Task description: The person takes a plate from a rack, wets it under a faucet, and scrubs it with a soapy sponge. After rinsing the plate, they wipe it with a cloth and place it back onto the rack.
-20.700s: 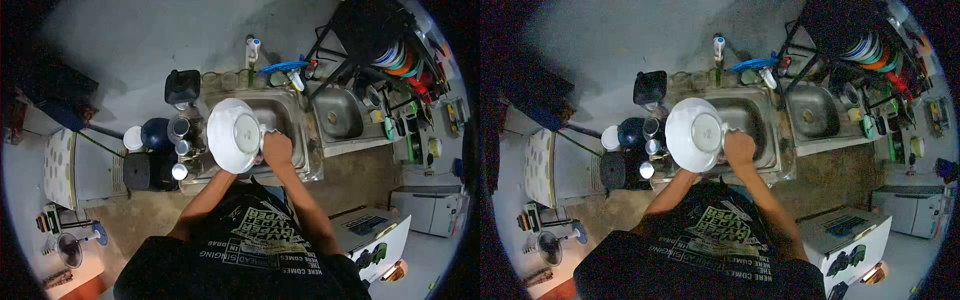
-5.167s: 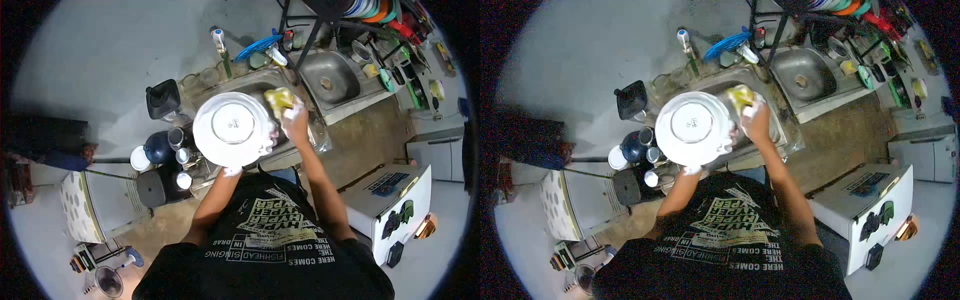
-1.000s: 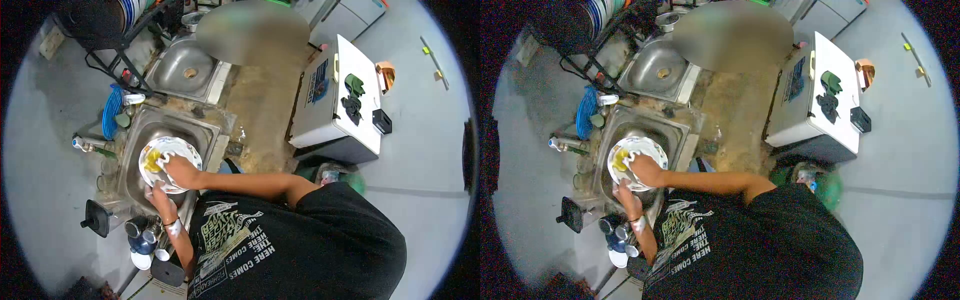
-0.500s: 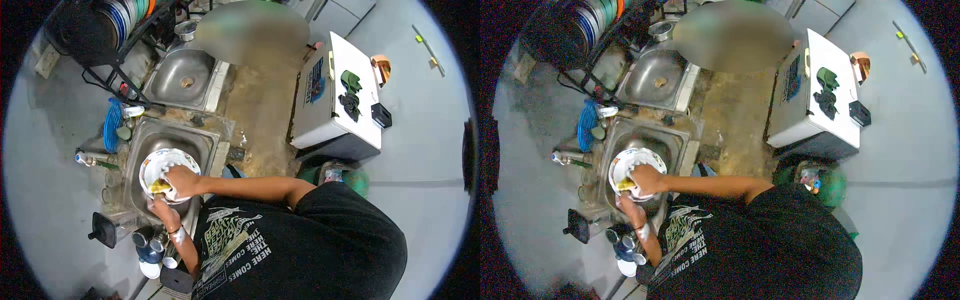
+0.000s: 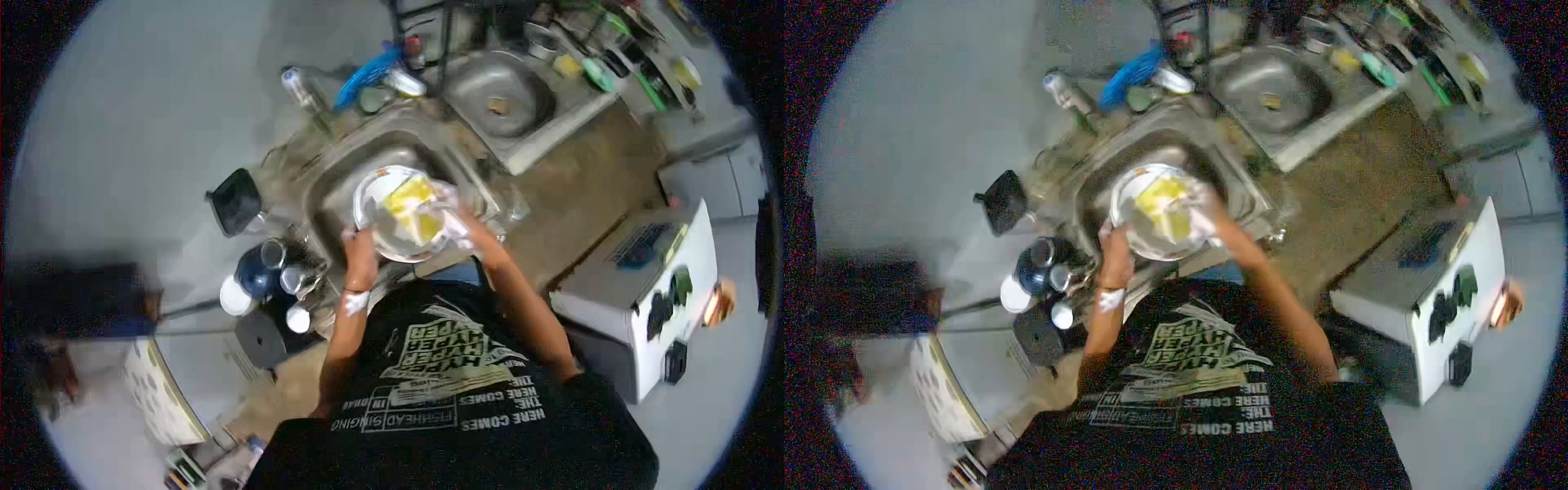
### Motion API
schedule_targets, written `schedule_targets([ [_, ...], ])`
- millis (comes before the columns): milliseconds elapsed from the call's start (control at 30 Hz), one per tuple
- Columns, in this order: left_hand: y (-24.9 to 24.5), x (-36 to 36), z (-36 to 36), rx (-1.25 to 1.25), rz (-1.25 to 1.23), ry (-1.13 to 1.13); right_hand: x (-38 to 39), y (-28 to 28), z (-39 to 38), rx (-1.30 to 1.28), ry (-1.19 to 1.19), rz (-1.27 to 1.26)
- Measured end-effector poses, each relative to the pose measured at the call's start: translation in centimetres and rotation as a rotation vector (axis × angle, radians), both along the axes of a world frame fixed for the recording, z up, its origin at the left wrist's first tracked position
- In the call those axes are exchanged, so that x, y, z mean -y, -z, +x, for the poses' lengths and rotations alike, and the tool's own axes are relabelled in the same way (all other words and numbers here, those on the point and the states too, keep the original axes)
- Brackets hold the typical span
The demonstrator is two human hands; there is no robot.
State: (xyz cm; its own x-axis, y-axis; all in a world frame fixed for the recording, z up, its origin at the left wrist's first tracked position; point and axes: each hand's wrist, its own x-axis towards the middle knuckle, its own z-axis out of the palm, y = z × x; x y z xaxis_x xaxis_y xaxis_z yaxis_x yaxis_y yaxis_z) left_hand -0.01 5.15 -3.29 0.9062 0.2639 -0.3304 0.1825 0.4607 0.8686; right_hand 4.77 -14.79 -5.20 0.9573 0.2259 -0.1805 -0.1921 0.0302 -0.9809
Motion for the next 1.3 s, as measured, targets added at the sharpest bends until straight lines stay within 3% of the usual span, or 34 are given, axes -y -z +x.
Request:
schedule_targets([
  [33,0.5,-0.7,-0.2,-0.055,0.082,-0.007,0.4,3.0,0.6,0.041,0.097,0.054],
  [67,0.9,-1.4,-0.4,-0.112,0.161,-0.012,0.5,-3.1,0.8,0.061,0.031,-0.001],
  [100,2.2,-2.1,-0.3,-0.17,0.074,-0.043,0.0,-6.2,0.9,0.08,0.063,-0.388],
  [167,2.5,-2.3,-0.6,-0.128,0.097,-0.066,1.1,-2.7,1.2,0.276,0.112,-0.62],
  [233,2.0,-2.4,-0.7,-0.11,0.09,-0.051,-0.3,-3.0,0.3,0.172,0.125,-0.763],
  [267,1.4,-2.4,-0.7,-0.113,0.075,-0.035,-0.4,-1.3,0.2,0.777,0.054,-0.853],
  [300,1.1,-2.4,-0.8,-0.118,0.061,-0.021,-1.9,-2.8,-0.1,0.569,0.006,-0.841],
  [333,1.1,-1.9,-0.7,-0.041,0.075,-0.069,-2.7,-2.7,0.3,0.612,-0.076,-0.889],
  [467,-1.4,-1.2,-1.0,-0.272,0.158,-0.017,-5.9,-1.5,0.3,0.59,-0.179,-1.135],
  [500,-3.1,-1.1,-1.2,-0.152,0.202,0.043,-6.5,-2.0,-0.1,0.668,-0.169,-1.184],
  [567,-1.1,-0.7,-0.8,-0.02,0.283,0.016,-6.9,-0.2,0.0,0.695,-0.248,-1.086],
  [600,0.8,-0.8,-0.7,0.05,0.339,-0.015,-7.2,-0.6,-0.6,0.83,-0.268,-1.094],
  [633,-2.0,-0.4,-1.0,-0.187,0.211,-0.072,-7.1,-1.1,-1.1,0.8,-0.291,-1.01],
  [733,1.6,-1.4,-1.6,0.086,0.549,0.106,-6.5,-3.5,-1.5,0.625,-0.304,-0.845],
  [767,2.4,-1.4,-1.6,0.085,0.58,0.098,-5.5,-1.3,-0.1,0.613,-0.336,-0.903],
  [833,0.1,-1.5,-1.5,-0.022,0.509,0.123,-4.3,-0.9,-0.1,0.821,-0.144,-0.984],
  [900,-3.3,-1.8,-0.8,-0.224,0.303,0.186,-5.0,-0.6,0.3,0.414,-0.188,-1.07],
  [967,-2.9,-0.1,-0.6,-0.214,0.368,-0.056,-5.6,-0.6,-0.3,0.463,-0.29,-0.896],
  [1033,-2.3,-0.4,-0.4,-0.213,0.303,-0.06,-6.1,-0.8,-1.1,0.509,-0.396,-0.714],
  [1067,-2.1,-0.8,-0.5,-0.204,0.217,-0.04,-6.2,-1.3,-1.6,0.701,-0.278,-0.62],
  [1100,1.8,-0.7,-0.3,-0.072,0.068,-0.066,-5.7,-0.3,-1.0,0.673,-0.215,-0.503],
  [1167,-0.7,-1.1,-0.8,-0.217,0.294,-0.093,-5.8,-3.4,0.7,0.114,-0.282,-0.569],
  [1200,-0.4,-1.5,-0.7,-0.101,0.215,-0.064,-5.3,-3.1,1.0,0.206,-0.19,-0.666],
  [1300,-0.9,-1.2,-0.9,-0.032,0.294,-0.137,-5.4,-2.6,1.9,0.421,0.013,-0.811],
])
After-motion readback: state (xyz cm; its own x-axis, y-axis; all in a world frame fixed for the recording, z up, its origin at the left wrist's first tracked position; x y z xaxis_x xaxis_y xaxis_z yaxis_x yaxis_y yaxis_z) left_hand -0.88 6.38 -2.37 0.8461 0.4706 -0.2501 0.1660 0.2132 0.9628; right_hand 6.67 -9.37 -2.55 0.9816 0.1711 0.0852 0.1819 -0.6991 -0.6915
